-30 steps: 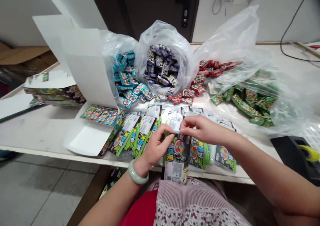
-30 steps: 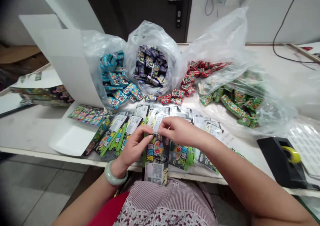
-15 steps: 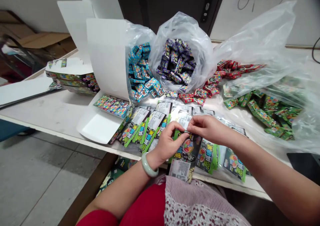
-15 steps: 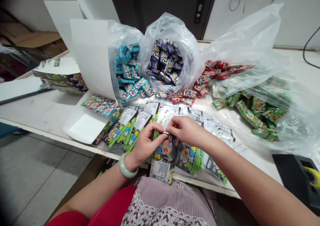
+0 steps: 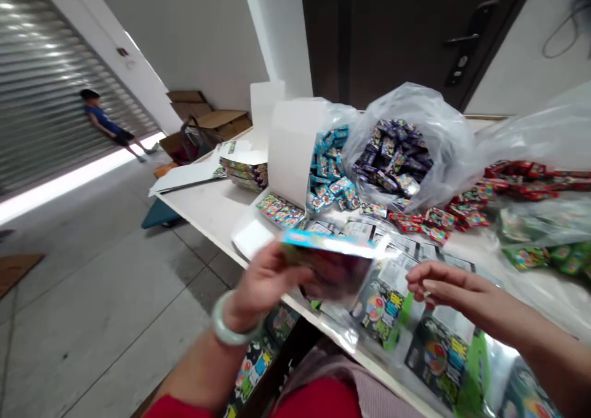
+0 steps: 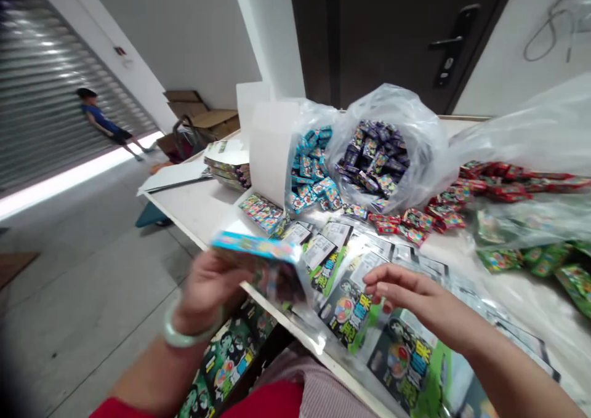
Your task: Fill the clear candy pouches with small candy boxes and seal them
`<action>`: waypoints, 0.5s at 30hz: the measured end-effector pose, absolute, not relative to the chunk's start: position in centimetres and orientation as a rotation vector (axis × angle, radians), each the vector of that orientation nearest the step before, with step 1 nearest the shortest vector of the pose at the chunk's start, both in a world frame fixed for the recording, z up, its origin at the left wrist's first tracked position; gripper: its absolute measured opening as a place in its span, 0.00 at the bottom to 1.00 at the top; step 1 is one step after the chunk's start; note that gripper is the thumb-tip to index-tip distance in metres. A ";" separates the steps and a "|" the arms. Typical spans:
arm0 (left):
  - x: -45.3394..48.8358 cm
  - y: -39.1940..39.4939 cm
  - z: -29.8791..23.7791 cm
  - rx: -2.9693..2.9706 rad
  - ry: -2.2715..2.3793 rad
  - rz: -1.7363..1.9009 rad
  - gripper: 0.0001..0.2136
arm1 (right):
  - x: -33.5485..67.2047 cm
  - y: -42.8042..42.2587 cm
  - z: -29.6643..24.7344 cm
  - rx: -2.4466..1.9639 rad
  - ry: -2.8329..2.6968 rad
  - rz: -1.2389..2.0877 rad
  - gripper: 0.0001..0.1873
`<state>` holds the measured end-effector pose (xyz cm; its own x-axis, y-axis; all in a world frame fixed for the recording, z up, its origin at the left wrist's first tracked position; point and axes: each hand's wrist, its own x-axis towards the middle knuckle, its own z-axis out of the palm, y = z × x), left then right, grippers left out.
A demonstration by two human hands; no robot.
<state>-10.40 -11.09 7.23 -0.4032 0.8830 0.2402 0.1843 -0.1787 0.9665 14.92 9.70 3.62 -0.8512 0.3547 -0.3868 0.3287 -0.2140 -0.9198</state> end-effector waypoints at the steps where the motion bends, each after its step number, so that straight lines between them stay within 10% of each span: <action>1: -12.6 -11.6 8.3 1.318 1.737 1.735 0.12 | 15.1 9.9 3.6 -0.892 -1.976 2.170 0.16; 15: -28.2 -9.1 -4.6 2.036 2.292 0.920 0.17 | 16.1 7.4 1.7 -1.230 -2.025 1.995 0.26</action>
